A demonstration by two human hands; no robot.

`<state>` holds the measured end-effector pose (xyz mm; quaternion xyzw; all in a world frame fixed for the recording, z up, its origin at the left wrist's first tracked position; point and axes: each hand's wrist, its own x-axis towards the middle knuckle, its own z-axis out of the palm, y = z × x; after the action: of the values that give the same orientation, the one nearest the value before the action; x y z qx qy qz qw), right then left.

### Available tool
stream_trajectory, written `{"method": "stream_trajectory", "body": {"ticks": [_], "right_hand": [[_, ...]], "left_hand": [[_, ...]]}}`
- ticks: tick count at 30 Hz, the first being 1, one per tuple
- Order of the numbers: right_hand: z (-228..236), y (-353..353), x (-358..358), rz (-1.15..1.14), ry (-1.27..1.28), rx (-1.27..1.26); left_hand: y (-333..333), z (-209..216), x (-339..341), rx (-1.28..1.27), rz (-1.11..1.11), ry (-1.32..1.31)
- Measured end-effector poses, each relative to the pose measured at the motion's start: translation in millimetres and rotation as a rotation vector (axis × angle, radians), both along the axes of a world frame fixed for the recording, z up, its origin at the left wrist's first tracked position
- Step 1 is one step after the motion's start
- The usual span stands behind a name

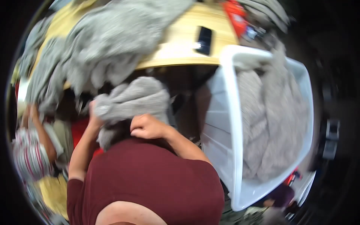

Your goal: Inspect and remove loose threads or lint from knitted garments.

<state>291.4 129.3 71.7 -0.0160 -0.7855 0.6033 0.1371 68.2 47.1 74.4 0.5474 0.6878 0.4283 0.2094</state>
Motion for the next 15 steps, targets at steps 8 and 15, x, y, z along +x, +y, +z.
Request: {"method": "stream_trajectory", "body": {"ticks": [8, 15], "right_hand": [[-96, -34, -25, -0.015, -0.333, 0.427], [-50, -32, 3, -0.455, -0.416, 0.251]], "left_hand": [[153, 226, 135, 0.372, -0.380, -0.539], [126, 400, 260, 0.712, -0.280, 0.254]]}}
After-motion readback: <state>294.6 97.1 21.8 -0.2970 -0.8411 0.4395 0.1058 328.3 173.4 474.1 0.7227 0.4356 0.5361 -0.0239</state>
